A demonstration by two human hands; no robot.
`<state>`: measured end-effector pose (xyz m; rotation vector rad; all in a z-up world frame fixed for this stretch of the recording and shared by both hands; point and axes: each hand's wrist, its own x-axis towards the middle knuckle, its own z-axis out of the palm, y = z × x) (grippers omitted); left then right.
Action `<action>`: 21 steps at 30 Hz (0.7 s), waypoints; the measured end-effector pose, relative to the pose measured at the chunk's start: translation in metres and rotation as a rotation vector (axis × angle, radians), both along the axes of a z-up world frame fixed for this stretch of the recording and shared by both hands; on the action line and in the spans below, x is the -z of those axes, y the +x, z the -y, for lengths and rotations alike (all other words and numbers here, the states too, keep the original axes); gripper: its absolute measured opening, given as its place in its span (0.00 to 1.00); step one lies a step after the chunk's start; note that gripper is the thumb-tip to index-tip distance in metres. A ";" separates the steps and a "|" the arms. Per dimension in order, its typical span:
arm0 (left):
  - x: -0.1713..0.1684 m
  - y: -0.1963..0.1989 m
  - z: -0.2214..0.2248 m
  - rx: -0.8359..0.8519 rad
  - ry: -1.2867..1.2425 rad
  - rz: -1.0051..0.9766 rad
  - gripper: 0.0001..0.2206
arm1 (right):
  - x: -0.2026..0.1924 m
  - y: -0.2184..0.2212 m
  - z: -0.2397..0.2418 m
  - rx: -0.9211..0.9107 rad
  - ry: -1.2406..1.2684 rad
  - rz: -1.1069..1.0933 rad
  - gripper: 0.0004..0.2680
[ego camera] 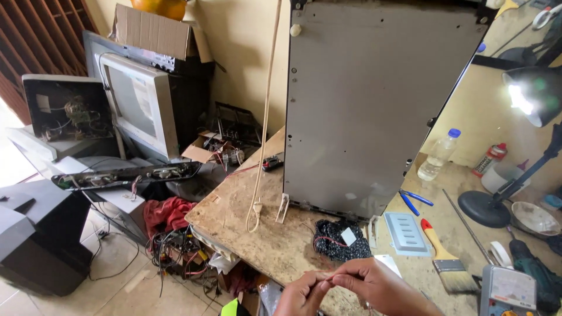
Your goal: Preparing electronic components for a water dispenser repair by unwrapping them and stripping wires at a workbench.
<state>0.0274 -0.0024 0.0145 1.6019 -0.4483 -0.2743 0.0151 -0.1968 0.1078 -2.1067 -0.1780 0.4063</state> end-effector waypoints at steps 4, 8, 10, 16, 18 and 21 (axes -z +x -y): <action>0.023 -0.004 -0.022 -0.059 -0.024 -0.053 0.07 | 0.007 -0.002 0.015 0.006 -0.115 0.003 0.08; 0.022 -0.014 -0.044 -0.064 -0.011 -0.051 0.10 | 0.007 -0.003 0.029 0.012 -0.236 0.040 0.09; 0.022 -0.017 -0.051 -0.025 0.003 -0.106 0.11 | 0.004 -0.005 0.030 0.002 -0.289 0.077 0.10; 0.021 -0.019 -0.058 -0.031 0.049 -0.122 0.11 | 0.001 -0.012 0.034 -0.160 -0.413 0.165 0.11; 0.023 -0.017 -0.060 -0.073 0.018 -0.035 0.11 | 0.008 -0.011 0.044 -0.205 -0.484 0.241 0.11; 0.030 -0.013 -0.070 -0.140 0.120 -0.197 0.13 | 0.003 -0.010 0.057 -0.094 -0.466 0.389 0.09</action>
